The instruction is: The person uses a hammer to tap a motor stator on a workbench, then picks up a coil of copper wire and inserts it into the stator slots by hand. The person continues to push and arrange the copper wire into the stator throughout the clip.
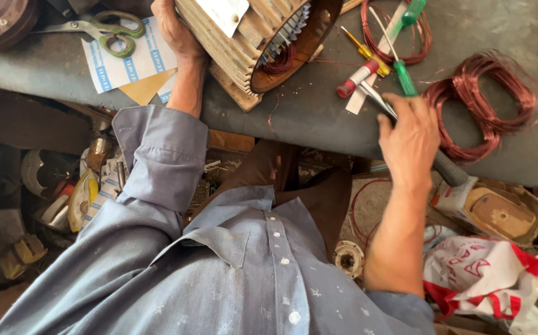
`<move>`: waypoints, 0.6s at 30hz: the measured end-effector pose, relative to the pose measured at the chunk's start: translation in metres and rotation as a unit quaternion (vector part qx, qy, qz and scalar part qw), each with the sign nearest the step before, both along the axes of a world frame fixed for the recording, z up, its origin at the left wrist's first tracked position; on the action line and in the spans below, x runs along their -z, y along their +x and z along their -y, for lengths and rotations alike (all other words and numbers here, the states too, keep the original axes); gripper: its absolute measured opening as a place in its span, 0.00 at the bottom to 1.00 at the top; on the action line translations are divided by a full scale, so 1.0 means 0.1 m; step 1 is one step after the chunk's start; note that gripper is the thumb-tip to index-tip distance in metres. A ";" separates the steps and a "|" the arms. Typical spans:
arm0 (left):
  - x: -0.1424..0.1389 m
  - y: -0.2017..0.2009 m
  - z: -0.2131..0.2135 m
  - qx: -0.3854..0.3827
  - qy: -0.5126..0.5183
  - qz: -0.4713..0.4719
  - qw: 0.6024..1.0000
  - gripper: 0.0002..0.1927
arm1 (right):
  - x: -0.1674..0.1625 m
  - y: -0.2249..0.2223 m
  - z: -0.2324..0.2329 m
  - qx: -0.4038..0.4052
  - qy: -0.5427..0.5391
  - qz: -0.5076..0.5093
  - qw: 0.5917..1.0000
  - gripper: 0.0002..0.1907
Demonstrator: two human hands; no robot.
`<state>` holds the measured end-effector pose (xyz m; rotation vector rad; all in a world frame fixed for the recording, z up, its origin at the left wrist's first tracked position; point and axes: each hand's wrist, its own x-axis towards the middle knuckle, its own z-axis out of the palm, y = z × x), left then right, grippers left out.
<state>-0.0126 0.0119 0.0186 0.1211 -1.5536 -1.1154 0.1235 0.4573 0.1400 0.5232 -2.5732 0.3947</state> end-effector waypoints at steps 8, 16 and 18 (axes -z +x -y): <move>-0.07 0.00 -0.07 0.094 0.093 -0.051 0.990 0.23 | -0.05 0.08 -0.20 -0.015 -0.115 0.045 0.992 0.17; -0.18 0.08 -0.09 -0.078 -0.114 0.019 0.990 0.19 | -0.20 -0.98 -0.56 -0.012 -0.005 -0.148 0.989 0.18; -0.21 0.10 -0.11 -0.074 -0.112 0.007 0.991 0.19 | -0.22 -1.39 -0.60 -0.004 0.021 -0.149 0.989 0.15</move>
